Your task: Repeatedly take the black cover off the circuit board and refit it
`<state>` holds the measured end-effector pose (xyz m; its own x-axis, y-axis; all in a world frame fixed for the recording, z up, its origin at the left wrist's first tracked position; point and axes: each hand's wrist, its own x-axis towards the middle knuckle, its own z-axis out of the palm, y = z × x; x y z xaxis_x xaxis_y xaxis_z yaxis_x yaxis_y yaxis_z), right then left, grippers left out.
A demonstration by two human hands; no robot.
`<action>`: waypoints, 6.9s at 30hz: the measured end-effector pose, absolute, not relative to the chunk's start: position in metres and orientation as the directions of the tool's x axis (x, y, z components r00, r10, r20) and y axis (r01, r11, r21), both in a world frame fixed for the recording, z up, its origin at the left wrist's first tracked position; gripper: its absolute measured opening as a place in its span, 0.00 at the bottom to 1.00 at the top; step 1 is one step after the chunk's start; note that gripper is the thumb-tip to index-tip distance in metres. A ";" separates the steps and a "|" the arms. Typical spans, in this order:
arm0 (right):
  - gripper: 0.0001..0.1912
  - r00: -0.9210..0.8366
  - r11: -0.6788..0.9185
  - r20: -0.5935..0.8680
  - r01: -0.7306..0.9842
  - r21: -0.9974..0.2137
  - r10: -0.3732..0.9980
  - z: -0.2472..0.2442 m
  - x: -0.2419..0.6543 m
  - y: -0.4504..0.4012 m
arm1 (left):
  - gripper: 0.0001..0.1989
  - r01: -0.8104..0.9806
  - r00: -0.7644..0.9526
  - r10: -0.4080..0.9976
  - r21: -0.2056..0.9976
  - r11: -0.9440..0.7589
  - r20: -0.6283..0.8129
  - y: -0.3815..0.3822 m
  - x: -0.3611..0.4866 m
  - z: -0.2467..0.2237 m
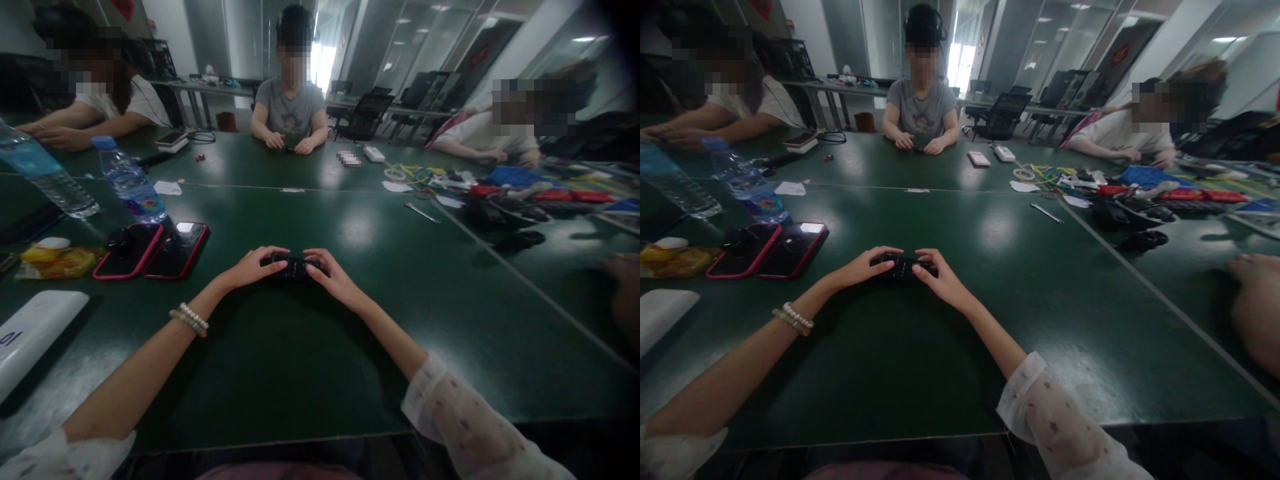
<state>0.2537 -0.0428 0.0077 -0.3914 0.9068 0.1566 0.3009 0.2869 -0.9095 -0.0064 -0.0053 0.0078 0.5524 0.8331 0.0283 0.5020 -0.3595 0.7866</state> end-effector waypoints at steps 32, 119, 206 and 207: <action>0.20 -0.358 0.260 0.085 0.476 -0.840 0.930 0.014 0.253 -0.042 | 0.40 0.580 0.569 0.822 0.699 -0.418 0.020 -0.011 -0.004 0.017; 0.35 -0.457 0.603 0.416 0.421 -0.678 0.786 0.008 0.265 -0.043 | 0.39 0.589 0.494 0.868 0.711 -0.383 0.059 -0.003 -0.003 -0.002; 0.20 -0.395 0.260 0.079 0.428 -0.866 0.915 0.012 0.254 -0.044 | 0.37 0.476 0.572 0.819 0.829 -0.293 -0.039 -0.006 -0.006 0.012; 0.20 -0.385 0.267 0.089 0.440 -0.857 0.919 0.012 0.254 -0.043 | 0.39 0.468 0.572 0.819 0.837 -0.284 -0.042 -0.007 -0.006 0.012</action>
<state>0.2535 -0.0434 0.0119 -0.3850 0.9186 0.0889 0.4401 0.2673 -0.8572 -0.0063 -0.0065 0.0118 0.5723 0.8190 -0.0424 0.4681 -0.2838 0.8369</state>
